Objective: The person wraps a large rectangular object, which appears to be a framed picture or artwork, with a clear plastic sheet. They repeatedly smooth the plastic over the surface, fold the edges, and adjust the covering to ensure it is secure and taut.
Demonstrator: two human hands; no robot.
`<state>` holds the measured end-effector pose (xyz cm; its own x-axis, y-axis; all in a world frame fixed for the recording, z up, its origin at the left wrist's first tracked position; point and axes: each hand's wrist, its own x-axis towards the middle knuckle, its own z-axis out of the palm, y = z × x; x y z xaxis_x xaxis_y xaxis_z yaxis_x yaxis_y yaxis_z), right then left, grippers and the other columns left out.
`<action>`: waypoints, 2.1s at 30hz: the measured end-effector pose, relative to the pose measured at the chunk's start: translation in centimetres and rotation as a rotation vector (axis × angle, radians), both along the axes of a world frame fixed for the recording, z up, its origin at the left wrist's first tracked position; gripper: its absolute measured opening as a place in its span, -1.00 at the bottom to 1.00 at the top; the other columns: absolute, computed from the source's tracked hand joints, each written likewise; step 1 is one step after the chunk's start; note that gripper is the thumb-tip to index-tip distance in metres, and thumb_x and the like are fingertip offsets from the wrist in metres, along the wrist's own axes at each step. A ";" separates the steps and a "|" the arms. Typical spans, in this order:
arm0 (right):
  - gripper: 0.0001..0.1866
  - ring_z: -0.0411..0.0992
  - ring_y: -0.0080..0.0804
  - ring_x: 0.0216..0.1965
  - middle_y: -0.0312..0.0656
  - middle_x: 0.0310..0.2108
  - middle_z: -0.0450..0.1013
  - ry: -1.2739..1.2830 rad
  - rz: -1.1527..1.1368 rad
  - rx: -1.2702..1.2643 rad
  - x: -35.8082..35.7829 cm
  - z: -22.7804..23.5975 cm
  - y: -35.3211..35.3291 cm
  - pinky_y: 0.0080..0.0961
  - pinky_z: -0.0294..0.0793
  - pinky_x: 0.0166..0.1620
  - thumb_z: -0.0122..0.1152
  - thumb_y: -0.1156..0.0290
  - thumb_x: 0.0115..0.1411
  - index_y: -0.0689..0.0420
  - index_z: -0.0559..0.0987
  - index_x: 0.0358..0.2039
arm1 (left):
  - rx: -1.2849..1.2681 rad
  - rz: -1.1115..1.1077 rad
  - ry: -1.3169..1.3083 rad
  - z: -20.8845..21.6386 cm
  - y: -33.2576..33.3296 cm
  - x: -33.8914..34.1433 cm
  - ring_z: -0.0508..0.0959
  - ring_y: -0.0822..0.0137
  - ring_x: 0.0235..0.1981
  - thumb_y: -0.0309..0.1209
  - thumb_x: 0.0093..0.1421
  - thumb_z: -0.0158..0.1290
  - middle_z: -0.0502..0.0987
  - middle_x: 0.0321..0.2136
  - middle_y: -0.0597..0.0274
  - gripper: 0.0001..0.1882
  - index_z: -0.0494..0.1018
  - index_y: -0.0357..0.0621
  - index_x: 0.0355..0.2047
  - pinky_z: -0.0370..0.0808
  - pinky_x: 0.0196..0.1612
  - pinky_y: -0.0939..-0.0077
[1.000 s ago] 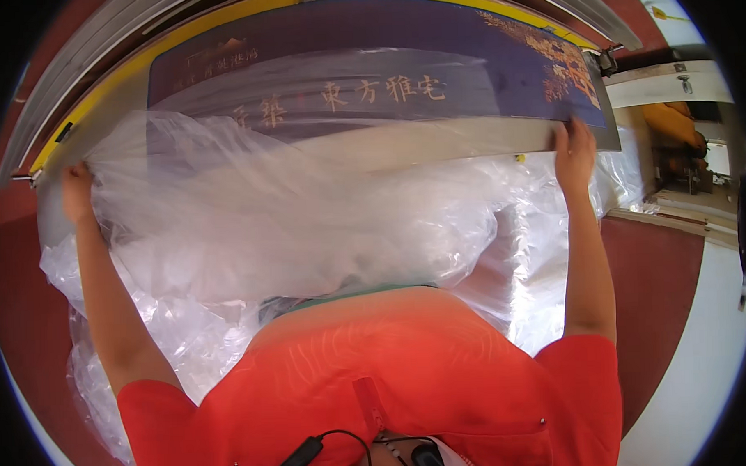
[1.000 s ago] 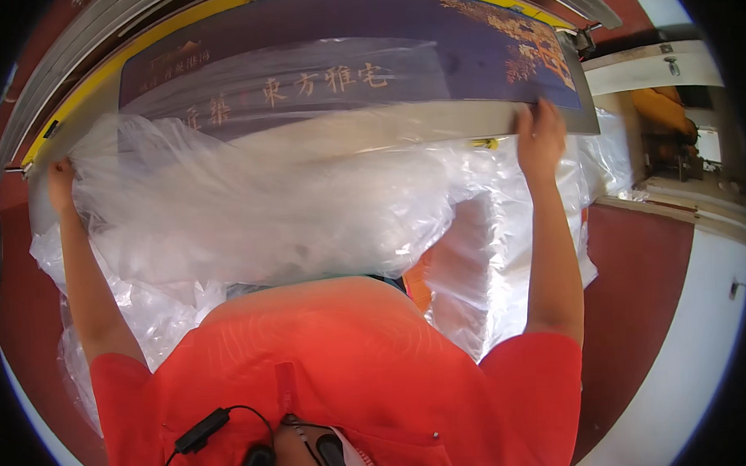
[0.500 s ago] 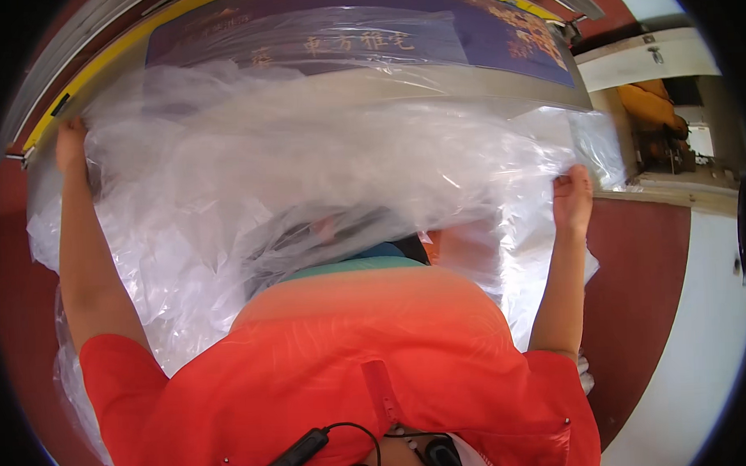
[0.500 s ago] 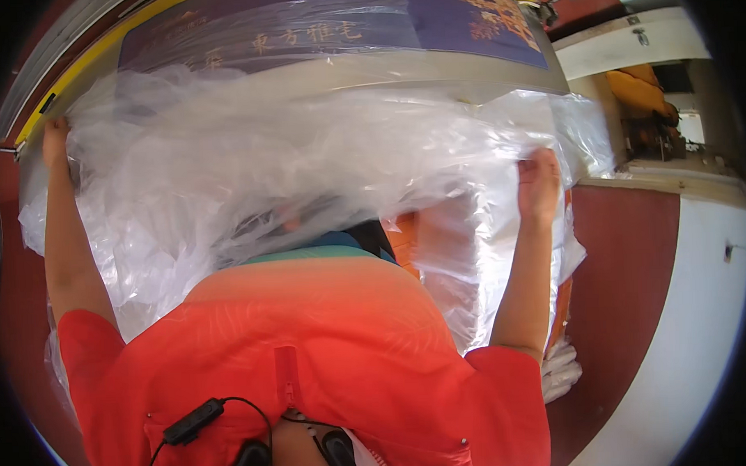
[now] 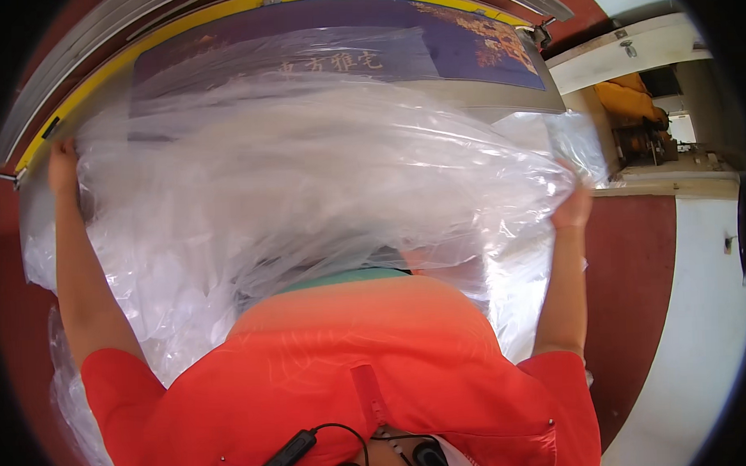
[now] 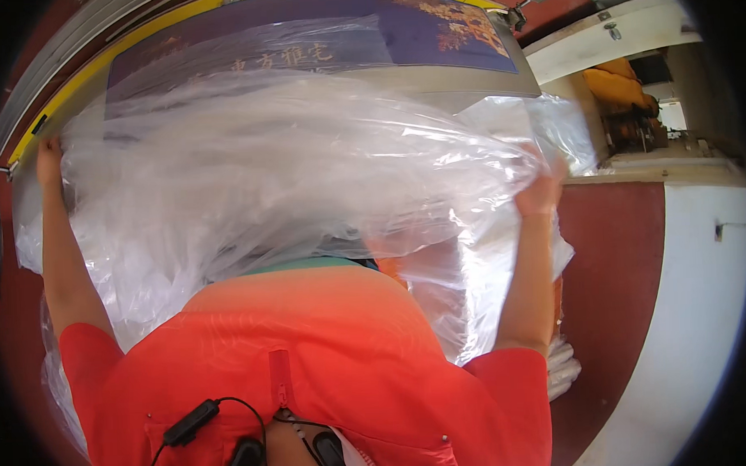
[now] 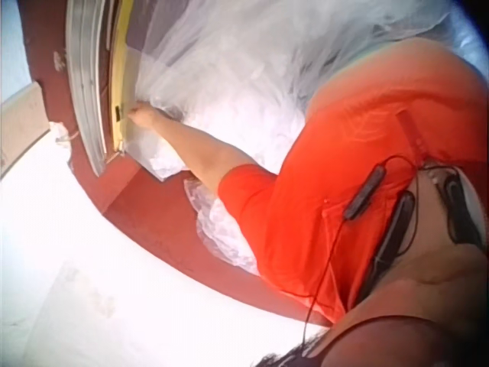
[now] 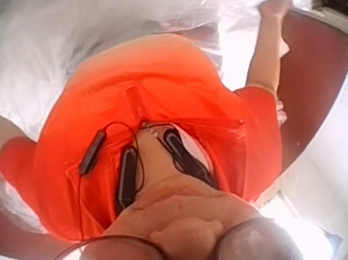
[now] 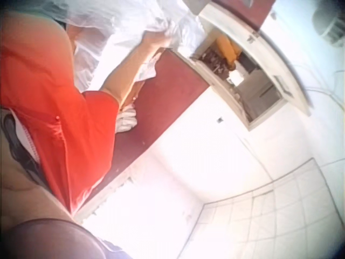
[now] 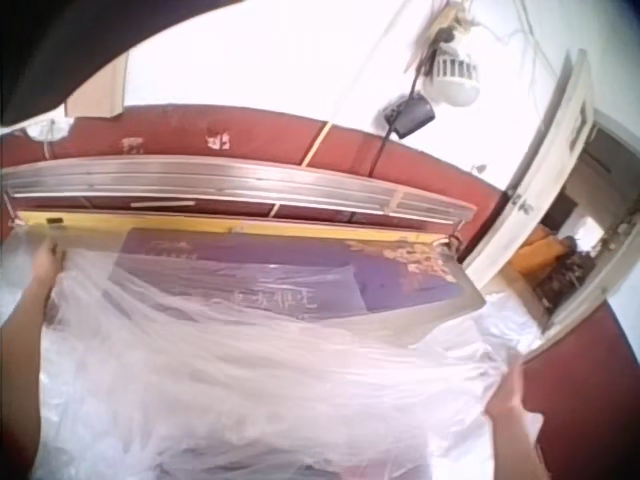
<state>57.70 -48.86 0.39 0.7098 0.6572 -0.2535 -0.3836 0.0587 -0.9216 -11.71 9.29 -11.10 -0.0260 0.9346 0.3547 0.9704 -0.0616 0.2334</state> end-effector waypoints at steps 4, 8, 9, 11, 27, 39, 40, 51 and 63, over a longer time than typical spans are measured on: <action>-0.57 0.30 -0.33 -0.32 -0.17 -0.31 0.33 0.178 -0.145 -0.181 -6.6 -8.0 4.1 -0.33 0.33 -0.26 -0.24 0.04 0.08 0.08 0.33 -0.20 | -0.059 0.015 0.090 0.6 -0.6 1.5 0.40 -0.04 -0.30 -0.06 0.06 -0.22 0.43 -0.39 -0.04 -0.61 0.30 -0.11 -0.30 0.32 -0.31 0.22; -0.64 0.28 -0.42 -0.39 -0.22 -0.35 0.33 0.104 -0.136 -0.261 -2.9 -7.4 5.1 -0.47 0.29 -0.32 -0.15 0.13 0.04 0.10 0.38 -0.26 | 0.018 -0.013 0.084 1.3 -1.5 1.1 0.41 -0.02 -0.36 -0.07 0.06 -0.20 0.43 -0.45 -0.03 -0.63 0.32 -0.12 -0.34 0.32 -0.32 0.25; -0.66 0.27 -0.44 -0.41 -0.24 -0.37 0.33 0.038 -0.112 -0.308 -0.1 -5.8 4.7 -0.51 0.28 -0.34 -0.13 0.15 0.03 0.10 0.39 -0.27 | 0.030 -0.005 0.057 0.8 -1.5 0.3 0.42 -0.01 -0.37 -0.08 0.07 -0.20 0.42 -0.47 -0.03 -0.64 0.32 -0.12 -0.35 0.32 -0.33 0.26; -0.70 0.26 -0.49 -0.44 -0.26 -0.39 0.33 -0.159 -0.078 -0.430 6.7 -2.0 3.1 -0.57 0.27 -0.37 -0.08 0.20 0.01 0.11 0.41 -0.30 | 0.054 -0.059 0.019 0.5 -1.6 0.4 0.42 0.00 -0.39 -0.10 0.07 -0.19 0.42 -0.49 -0.02 -0.65 0.31 -0.14 -0.37 0.32 -0.34 0.29; -0.50 -0.02 -0.16 0.09 -0.08 0.02 0.11 -1.945 0.501 -0.292 -1.8 1.1 21.9 -0.13 -0.04 0.05 -0.05 0.14 0.02 0.07 0.25 -0.04 | 0.092 -0.312 -0.063 1.5 -3.7 1.3 0.39 0.11 -0.54 -0.24 0.06 -0.07 0.38 -0.58 0.04 -0.74 0.28 -0.21 -0.47 0.31 -0.45 0.40; -0.51 0.05 -0.18 0.07 -0.10 -0.06 0.23 -1.965 0.382 -0.240 -7.1 -0.4 25.5 -0.23 -0.10 0.08 -0.09 0.10 0.05 0.19 0.30 -0.10 | -0.043 -0.293 -0.138 5.5 -10.7 3.2 0.18 0.50 -0.63 -0.35 0.09 -0.08 0.18 -0.69 0.26 -0.80 0.22 -0.21 -0.54 0.22 -0.51 0.68; -0.51 0.06 -0.18 0.07 -0.12 -0.07 0.24 -1.955 0.378 -0.304 -7.2 -1.1 25.4 -0.24 -0.11 0.09 -0.09 0.09 0.04 0.19 0.32 -0.12 | -0.023 -0.290 -0.140 5.1 -10.9 2.7 0.17 0.51 -0.63 -0.36 0.09 -0.08 0.18 -0.69 0.27 -0.80 0.22 -0.21 -0.55 0.21 -0.51 0.68; -0.81 0.30 -0.30 -0.30 -0.22 -0.47 0.35 -1.658 0.020 -0.475 -4.1 -3.3 30.7 -0.32 0.29 -0.27 0.08 0.26 -0.05 0.06 0.46 -0.44 | -0.283 -0.198 -0.719 9.5 -15.5 -2.3 0.23 0.60 -0.48 -0.38 0.08 -0.07 0.25 -0.55 0.47 -0.86 0.32 -0.21 -0.49 0.18 -0.35 0.75; -0.86 0.19 -0.63 -0.75 -0.35 -0.72 0.23 -0.633 0.244 -0.127 -6.1 -0.3 30.9 -0.73 0.11 -0.72 -0.09 0.35 0.09 0.15 0.29 -0.50 | 0.150 0.098 -0.837 12.5 -12.6 0.7 0.35 0.50 -0.36 -0.30 0.14 -0.17 0.37 -0.44 0.30 -0.80 0.31 -0.17 -0.34 0.31 -0.28 0.64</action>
